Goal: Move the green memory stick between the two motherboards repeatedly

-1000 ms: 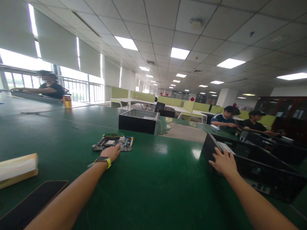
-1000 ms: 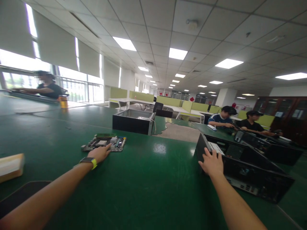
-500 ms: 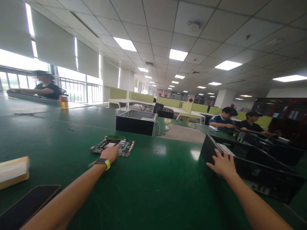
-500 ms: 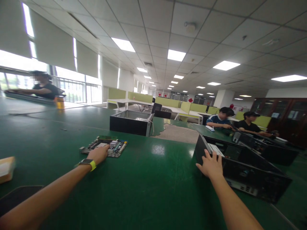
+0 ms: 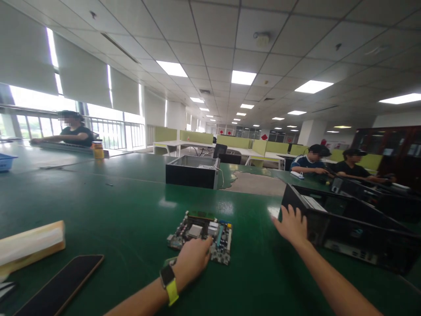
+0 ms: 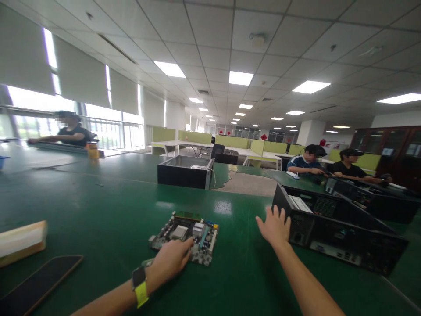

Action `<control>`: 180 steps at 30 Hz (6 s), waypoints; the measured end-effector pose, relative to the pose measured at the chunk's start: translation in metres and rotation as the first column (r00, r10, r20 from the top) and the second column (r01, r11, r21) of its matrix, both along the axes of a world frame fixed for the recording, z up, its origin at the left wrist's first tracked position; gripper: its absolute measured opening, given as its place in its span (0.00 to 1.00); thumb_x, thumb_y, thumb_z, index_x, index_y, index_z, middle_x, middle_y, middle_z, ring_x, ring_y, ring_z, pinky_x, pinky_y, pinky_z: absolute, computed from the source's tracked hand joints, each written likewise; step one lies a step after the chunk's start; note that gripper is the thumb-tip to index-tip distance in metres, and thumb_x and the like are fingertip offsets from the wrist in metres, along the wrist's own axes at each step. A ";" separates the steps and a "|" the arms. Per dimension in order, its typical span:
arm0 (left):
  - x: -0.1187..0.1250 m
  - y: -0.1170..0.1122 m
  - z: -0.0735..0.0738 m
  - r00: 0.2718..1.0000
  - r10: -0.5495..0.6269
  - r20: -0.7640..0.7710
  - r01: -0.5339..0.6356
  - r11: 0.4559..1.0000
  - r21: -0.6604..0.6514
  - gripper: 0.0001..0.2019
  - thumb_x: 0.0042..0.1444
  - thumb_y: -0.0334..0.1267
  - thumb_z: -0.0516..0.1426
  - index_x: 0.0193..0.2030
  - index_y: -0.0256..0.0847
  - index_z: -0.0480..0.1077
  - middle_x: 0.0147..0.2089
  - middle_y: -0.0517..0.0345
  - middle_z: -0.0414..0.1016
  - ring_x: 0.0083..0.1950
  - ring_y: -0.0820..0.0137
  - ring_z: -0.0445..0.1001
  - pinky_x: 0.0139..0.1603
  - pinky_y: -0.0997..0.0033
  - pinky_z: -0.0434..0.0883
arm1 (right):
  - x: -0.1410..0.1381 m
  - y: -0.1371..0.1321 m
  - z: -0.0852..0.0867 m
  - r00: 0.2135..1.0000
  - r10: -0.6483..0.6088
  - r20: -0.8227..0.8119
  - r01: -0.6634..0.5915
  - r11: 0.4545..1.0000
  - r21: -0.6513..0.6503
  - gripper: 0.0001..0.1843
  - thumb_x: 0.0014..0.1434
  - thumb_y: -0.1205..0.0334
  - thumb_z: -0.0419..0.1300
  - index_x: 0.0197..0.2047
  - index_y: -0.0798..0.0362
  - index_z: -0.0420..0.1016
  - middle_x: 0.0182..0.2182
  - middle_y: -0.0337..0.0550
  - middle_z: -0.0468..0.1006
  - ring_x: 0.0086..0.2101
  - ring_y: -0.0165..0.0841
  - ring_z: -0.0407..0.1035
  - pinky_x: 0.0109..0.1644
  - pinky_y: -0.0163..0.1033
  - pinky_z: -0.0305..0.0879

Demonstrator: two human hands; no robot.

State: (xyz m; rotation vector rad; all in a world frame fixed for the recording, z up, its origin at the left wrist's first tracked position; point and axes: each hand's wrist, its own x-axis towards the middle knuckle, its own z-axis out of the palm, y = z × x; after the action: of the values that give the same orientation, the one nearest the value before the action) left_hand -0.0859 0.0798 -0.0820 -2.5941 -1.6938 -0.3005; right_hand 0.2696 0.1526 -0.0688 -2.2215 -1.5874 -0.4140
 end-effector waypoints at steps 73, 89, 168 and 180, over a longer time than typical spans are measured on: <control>0.018 0.040 0.004 0.893 0.136 0.429 -0.087 0.988 -0.130 0.10 0.48 0.38 0.55 0.36 0.42 0.75 0.39 0.56 0.76 0.41 0.68 0.71 0.41 0.73 0.65 | -0.098 -0.068 -0.073 0.336 0.575 -0.746 -0.350 0.812 0.468 0.27 0.50 0.47 0.58 0.48 0.57 0.71 0.44 0.52 0.75 0.43 0.41 0.70 0.50 0.48 0.64; 0.020 0.035 0.006 0.936 0.042 0.351 -0.009 0.995 -0.097 0.12 0.52 0.44 0.52 0.35 0.44 0.75 0.38 0.55 0.76 0.38 0.69 0.71 0.38 0.73 0.64 | -0.103 -0.076 -0.060 0.499 0.575 -0.648 -0.392 0.817 0.424 0.22 0.53 0.50 0.54 0.44 0.56 0.75 0.43 0.51 0.74 0.41 0.39 0.69 0.45 0.42 0.66; 0.021 0.033 -0.001 0.953 0.003 0.303 0.013 0.999 -0.048 0.08 0.52 0.37 0.53 0.38 0.45 0.71 0.41 0.59 0.73 0.44 0.69 0.69 0.44 0.73 0.64 | -0.105 -0.077 -0.055 0.492 0.550 -0.675 -0.336 0.835 0.435 0.22 0.53 0.46 0.53 0.36 0.54 0.78 0.38 0.49 0.77 0.40 0.38 0.69 0.48 0.41 0.62; 0.023 0.034 -0.005 0.957 0.021 0.290 -0.004 0.998 -0.059 0.07 0.50 0.35 0.54 0.37 0.45 0.70 0.41 0.60 0.72 0.44 0.70 0.69 0.42 0.74 0.64 | -0.106 -0.077 -0.056 0.508 0.548 -0.665 -0.345 0.836 0.427 0.20 0.52 0.47 0.54 0.36 0.54 0.77 0.37 0.48 0.77 0.38 0.39 0.70 0.45 0.41 0.64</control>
State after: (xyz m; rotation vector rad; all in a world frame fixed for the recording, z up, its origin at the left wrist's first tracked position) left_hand -0.0624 0.1133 -0.0872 -2.6891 -1.8268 -0.6727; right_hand 0.1641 0.0752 -0.1249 -1.3635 -1.4126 0.4489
